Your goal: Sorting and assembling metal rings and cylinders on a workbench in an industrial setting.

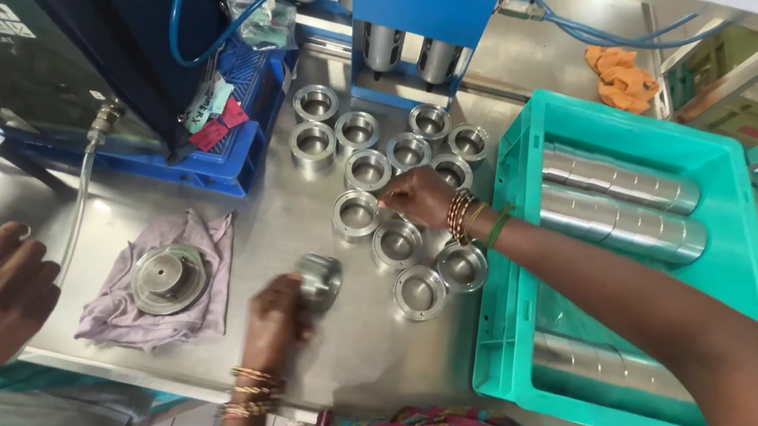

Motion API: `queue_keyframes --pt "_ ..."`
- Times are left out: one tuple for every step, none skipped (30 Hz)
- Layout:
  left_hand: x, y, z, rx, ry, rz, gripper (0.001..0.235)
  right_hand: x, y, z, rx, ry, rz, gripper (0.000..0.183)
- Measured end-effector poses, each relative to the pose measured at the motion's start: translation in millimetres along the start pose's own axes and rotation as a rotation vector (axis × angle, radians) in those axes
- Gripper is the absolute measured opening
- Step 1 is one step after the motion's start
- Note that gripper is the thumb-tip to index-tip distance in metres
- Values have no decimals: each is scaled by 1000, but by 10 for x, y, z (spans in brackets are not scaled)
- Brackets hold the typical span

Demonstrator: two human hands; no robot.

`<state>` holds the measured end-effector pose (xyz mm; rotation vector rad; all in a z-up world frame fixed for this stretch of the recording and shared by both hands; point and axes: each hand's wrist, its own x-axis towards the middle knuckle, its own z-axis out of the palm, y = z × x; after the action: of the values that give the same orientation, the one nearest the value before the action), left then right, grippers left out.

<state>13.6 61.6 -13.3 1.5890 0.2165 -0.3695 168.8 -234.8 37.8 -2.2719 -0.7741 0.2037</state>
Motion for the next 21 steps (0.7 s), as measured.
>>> queue_keyframes --pt "56 -119 -166 -129 89 -35 39 4 21 26 -13 -5 46 16" --pt "160 -221 -315 -260 173 -61 46 23 55 6 -35 -6 91 16" --pt "218 -247 -390 -257 170 -59 46 47 26 -9 -35 -1 92 16" --pt "249 -300 -436 -24 255 22 41 37 -1 -19 -51 -17 96 16" --pt "281 -356 -485 209 337 105 36 29 -28 -25 -67 -33 100 17" --pt "283 -410 -481 209 336 103 36 24 -70 -20 -67 -34 101 17" --pt "282 -461 -479 557 497 326 34 19 -117 -15 -113 -43 86 16" --pt "281 -504 -475 907 650 554 34 18 -167 -19 -161 -50 69 15" --pt "188 -318 -415 906 650 553 34 24 -201 -23 -161 -52 69 15" --pt "96 -125 -363 933 656 468 36 29 -241 -27 -228 -65 50 15" --pt "-1 67 -310 957 662 382 37 30 -284 -31 -294 -78 31 14" --pt "-26 153 -281 955 662 386 37 37 -291 -16 -298 -75 32 14" --pt "-52 236 -255 1050 684 276 38 45 -297 1 -264 -66 25 14" --pt "-93 310 -237 1144 705 160 38 56 -306 36 -227 -59 17 13" --pt "-134 523 -610 1142 707 159 38 68 -348 83 -228 -60 16 13" --pt "-172 743 -993 1423 240 742 41 103 -390 124 -147 -44 25 13" --pt "-213 960 -1377 1586 -301 1320 44 140 -433 167 -66 -28 34 13" --pt "-224 987 -1310 1586 -300 1311 44 132 -390 245 -62 -34 32 13" --pt "-232 1016 -1240 1538 -368 1228 38 123 -346 320 -28 -32 40 13" --pt "-182 1083 -1170 1492 -433 1156 32 140 -287 355 1 -19 47 13" --pt "-134 1035 -1134 1496 -433 1160 32 184 -297 332 0 -14 46 13"
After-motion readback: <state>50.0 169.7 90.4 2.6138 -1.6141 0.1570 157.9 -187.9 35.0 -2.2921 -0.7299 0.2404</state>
